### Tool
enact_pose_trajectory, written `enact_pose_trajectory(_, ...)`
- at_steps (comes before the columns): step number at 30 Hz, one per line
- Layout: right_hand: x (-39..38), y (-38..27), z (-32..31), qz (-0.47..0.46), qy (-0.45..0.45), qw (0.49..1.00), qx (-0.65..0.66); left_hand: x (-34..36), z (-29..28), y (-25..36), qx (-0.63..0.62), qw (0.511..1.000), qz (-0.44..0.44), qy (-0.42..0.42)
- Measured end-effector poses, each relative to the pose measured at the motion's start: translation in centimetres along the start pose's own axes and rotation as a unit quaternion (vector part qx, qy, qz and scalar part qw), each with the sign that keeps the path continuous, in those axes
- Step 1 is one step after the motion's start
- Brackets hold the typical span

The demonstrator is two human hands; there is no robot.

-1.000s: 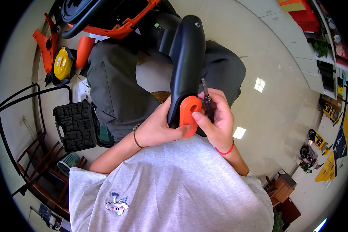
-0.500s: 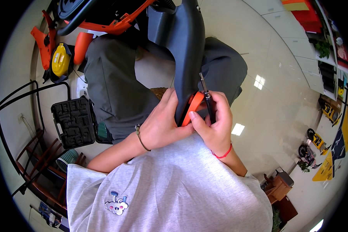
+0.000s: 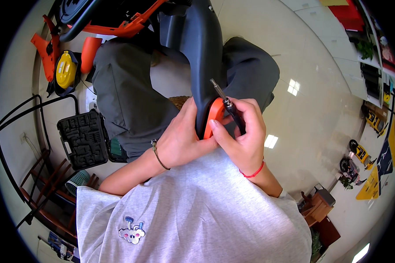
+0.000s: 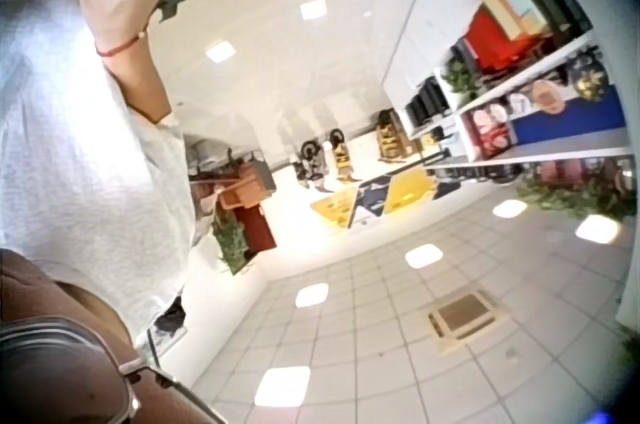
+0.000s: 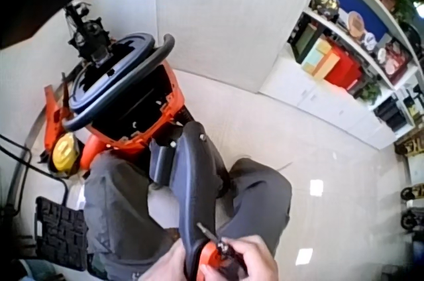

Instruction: The person uses a socket tool to remove and then re-attach hardware on a black plastic scooter panel, working while seated.

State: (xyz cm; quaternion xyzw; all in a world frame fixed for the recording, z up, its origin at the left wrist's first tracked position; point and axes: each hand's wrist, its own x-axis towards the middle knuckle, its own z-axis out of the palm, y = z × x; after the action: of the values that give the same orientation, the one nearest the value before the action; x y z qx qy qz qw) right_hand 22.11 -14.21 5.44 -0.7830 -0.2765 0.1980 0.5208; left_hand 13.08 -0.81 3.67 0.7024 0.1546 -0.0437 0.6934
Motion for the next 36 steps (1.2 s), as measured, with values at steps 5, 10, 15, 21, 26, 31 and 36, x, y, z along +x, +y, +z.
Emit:
enact_pose_trajectory(5,0.2,-0.4,0.9,-0.028,-0.005,0.997,-0.067,-0.3,-0.4,-0.1,-0.112,0.991,-0.07,-0.011)
enact_pose_trajectory(10,0.3,-0.3,-0.9,0.068,-0.045,0.996,0.038,-0.8,0.1,-0.8,-0.257,0.957,-0.128,0.043)
enact_pose_trajectory(15,-1.2,-1.7,-5.0,0.188,-0.126,0.955,0.192,-1.5,-0.3,-2.1,-0.312,0.935,-0.169,-0.002)
enact_pose_trajectory(21,-2.4,-0.4,-4.8,0.199,-0.098,0.962,0.16,-1.3,-0.7,-3.2,-0.31,0.929,-0.202,0.002)
enact_pose_trajectory(26,-2.4,-0.1,-2.2,0.2,-0.093,0.968,0.122,-1.7,-0.4,-3.2,-0.309,0.935,-0.174,0.016)
enact_pose_trajectory(31,-1.1,-0.7,-4.2,0.042,-0.125,0.99,-0.051,-2.0,-0.9,-4.0,-0.316,0.933,-0.171,0.004)
enact_pose_trajectory(36,-0.5,-2.1,-5.6,-0.003,-0.116,0.989,-0.092,-1.8,-0.8,-3.9,-0.306,0.935,-0.182,-0.003)
